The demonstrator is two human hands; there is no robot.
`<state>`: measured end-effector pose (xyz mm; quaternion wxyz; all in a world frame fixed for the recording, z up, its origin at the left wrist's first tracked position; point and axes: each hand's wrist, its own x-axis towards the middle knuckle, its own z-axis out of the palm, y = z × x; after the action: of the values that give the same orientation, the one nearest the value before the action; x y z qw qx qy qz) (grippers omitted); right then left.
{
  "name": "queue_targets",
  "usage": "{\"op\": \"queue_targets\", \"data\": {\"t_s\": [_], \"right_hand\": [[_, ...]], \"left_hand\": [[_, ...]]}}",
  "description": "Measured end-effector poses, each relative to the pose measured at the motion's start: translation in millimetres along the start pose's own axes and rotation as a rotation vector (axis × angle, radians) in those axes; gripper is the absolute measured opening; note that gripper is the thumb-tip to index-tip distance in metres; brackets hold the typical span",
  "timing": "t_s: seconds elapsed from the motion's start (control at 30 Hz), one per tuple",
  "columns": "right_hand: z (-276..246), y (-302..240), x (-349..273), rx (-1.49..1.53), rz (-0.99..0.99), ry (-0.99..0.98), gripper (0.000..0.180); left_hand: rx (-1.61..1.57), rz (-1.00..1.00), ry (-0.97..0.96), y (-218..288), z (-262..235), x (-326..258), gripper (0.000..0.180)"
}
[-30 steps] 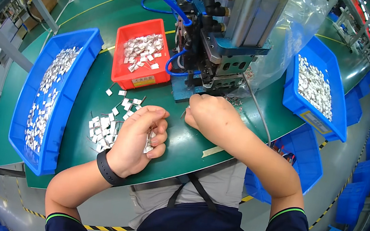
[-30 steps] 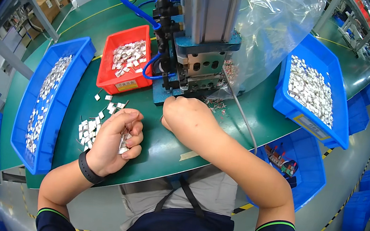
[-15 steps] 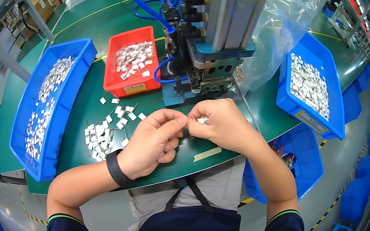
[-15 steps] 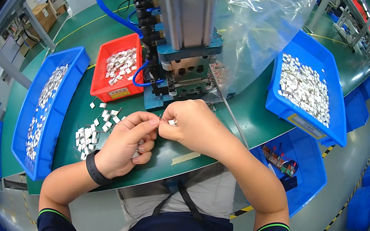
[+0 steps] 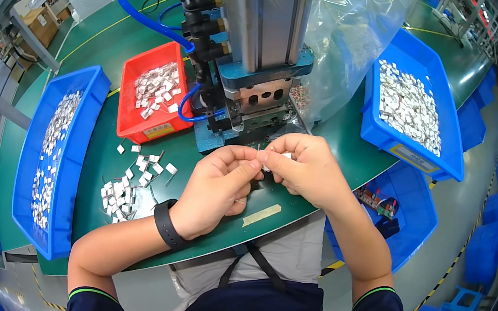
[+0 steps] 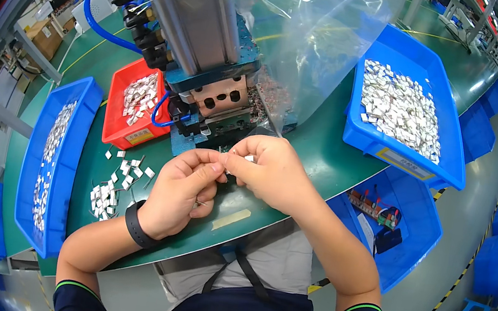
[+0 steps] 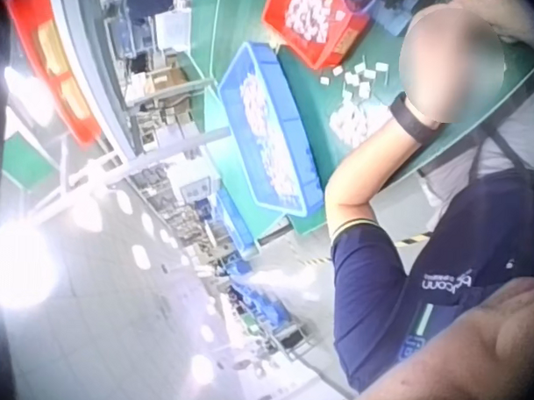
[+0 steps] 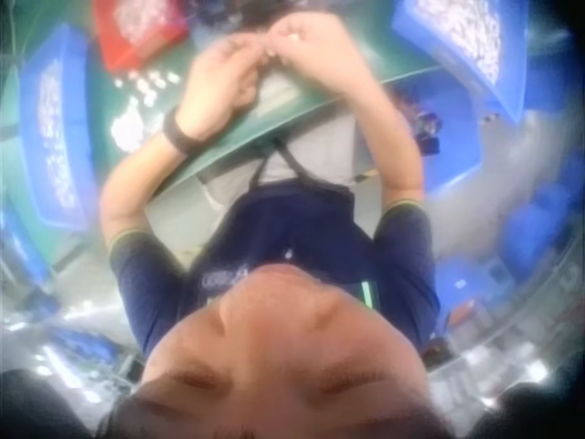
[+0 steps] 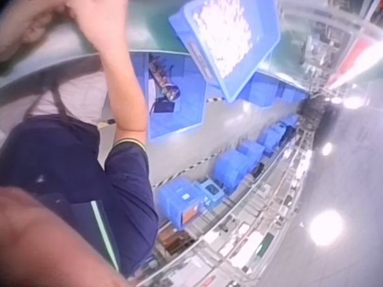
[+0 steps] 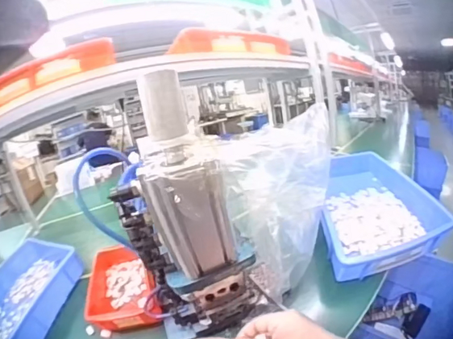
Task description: The person repeatedly picks up small white rectangular components and thin metal pins from a workbench. They insert the pins into the components and place them into a vertical press machine to secure them. The finished components are then dropped into a blue bin to the right.
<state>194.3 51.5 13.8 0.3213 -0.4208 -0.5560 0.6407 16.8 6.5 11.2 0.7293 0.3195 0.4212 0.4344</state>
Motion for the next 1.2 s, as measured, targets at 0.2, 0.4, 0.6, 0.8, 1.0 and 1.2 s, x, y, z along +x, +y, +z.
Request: {"op": "queue_targets", "data": {"t_s": [0.2, 0.4, 0.6, 0.8, 1.0, 1.2], "right_hand": [[2.2, -3.6, -4.9, 0.116, 0.073, -0.042, 0.018], [6.5, -0.7, -8.3, 0.121, -0.024, -0.039, 0.016], [4.5, 3.2, -7.2, 0.198, 0.144, -0.061, 0.016], [5.7, 3.6, -5.7, 0.339, 0.107, -0.033, 0.015], [7.2, -5.3, -2.6, 0.177, 0.149, -0.015, 0.014], [5.4, 0.7, -3.9, 0.155, 0.093, -0.097, 0.016]], "left_hand": [[-0.047, 0.034, 0.048, -5.3, -3.1, 0.8, 0.018], [-0.100, 0.027, -0.001, -4.6, -4.7, -1.3, 0.016], [-0.180, 0.054, -0.031, -4.5, -7.6, -2.7, 0.014], [-0.206, 0.056, -0.040, -5.2, -7.4, -3.6, 0.014], [-0.204, 0.044, -0.039, -5.8, -12.3, -0.4, 0.015], [-0.207, 0.033, -0.055, -7.4, -13.9, 0.2, 0.016]]}}
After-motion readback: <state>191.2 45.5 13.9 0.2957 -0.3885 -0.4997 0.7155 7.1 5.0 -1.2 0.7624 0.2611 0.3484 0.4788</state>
